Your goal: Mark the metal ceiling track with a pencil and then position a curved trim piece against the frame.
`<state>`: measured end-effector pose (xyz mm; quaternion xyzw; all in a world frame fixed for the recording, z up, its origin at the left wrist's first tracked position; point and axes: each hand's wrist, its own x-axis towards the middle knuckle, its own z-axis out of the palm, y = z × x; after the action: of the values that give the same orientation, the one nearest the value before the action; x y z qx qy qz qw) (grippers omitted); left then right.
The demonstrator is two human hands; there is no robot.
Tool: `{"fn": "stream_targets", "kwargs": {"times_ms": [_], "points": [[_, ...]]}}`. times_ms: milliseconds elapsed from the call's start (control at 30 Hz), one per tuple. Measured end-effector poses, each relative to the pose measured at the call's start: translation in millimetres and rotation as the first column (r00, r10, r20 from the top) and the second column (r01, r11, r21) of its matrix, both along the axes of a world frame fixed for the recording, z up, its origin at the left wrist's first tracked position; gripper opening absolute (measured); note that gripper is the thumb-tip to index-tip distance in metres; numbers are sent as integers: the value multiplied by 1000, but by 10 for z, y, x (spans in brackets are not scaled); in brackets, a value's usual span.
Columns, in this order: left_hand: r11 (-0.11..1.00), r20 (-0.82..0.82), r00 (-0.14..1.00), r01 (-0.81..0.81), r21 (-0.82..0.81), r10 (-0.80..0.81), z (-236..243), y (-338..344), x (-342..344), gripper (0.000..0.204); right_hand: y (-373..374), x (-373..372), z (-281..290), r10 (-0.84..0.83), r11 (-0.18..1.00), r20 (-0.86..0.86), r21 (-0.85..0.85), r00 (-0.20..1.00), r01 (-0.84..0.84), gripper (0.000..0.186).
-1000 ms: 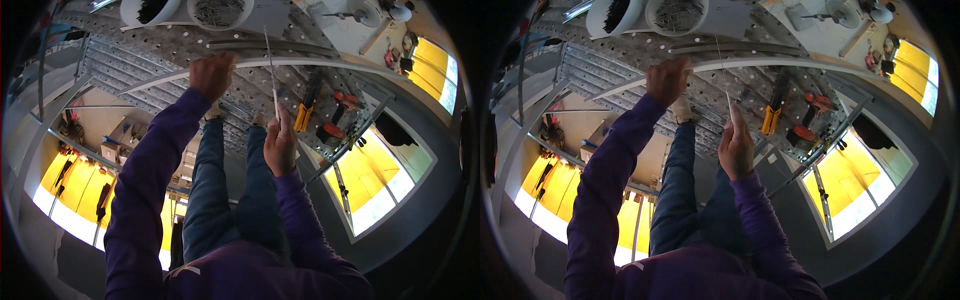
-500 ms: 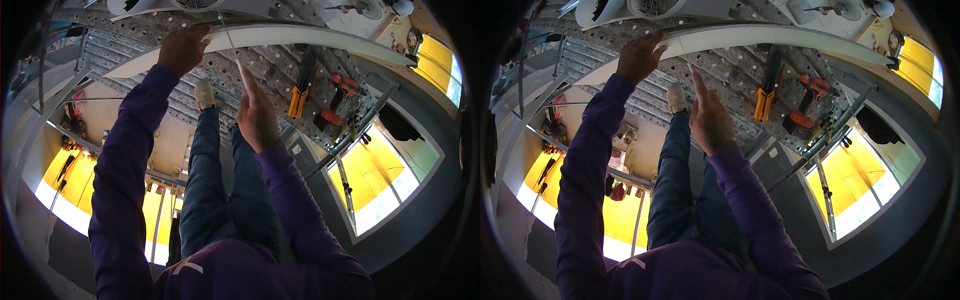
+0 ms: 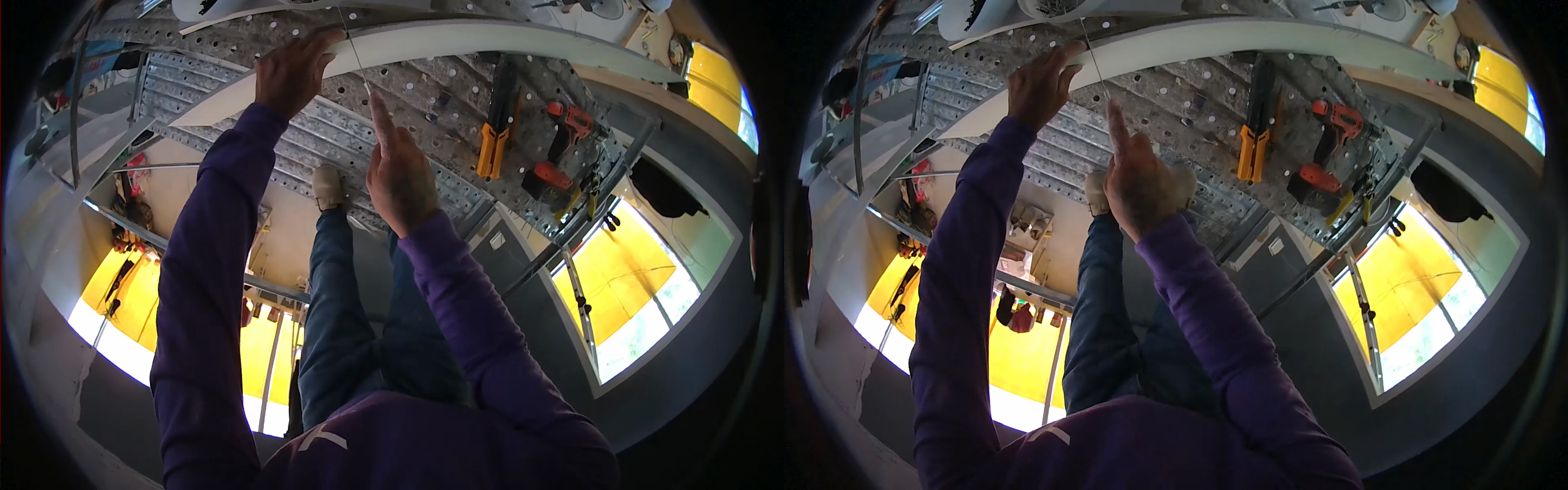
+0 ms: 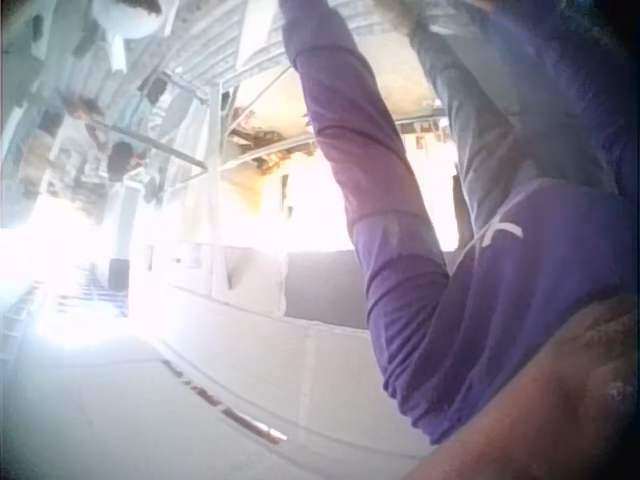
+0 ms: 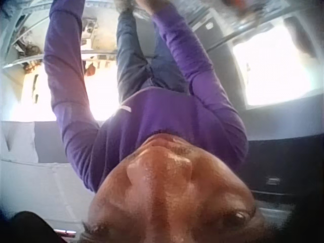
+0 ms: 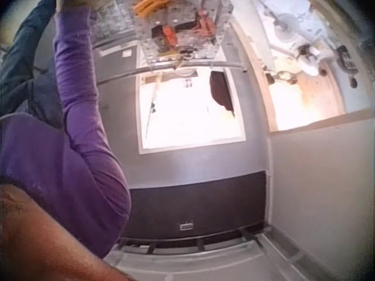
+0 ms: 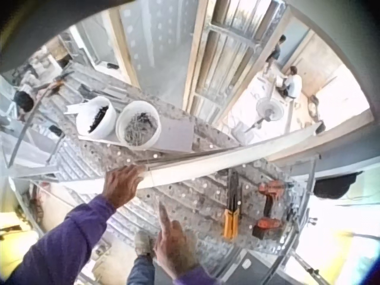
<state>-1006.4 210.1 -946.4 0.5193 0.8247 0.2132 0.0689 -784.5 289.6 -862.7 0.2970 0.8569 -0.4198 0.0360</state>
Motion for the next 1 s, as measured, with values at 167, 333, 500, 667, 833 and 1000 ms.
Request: {"fn": "stream_targets", "kwargs": {"times_ms": [167,333,500,667,833,1000], "points": [[996,-79,997,-16,89,23,-22,-41,-66,30,-191,187,286,-3,1000,25,19,1000,2,73],[998,-41,998,-37,55,39,1,-257,-21,32,-386,113,362,16,997,136,66,991,-25,72],[992,40,991,-126,32,125,31,-206,-64,30,-228,-730,-147,-20,981,32,193,999,14,69],[937,-6,993,-110,-331,115,181,-136,-203,28,-268,-746,-94,-28,980,68,200,997,14,68],[901,-17,988,-148,-407,154,226,-225,-265,29,-618,-267,359,11,994,211,108,977,-34,69],[910,-5,987,-151,-387,162,186,-62,-252,29,-307,-594,132,-28,992,158,128,987,7,69]]}}
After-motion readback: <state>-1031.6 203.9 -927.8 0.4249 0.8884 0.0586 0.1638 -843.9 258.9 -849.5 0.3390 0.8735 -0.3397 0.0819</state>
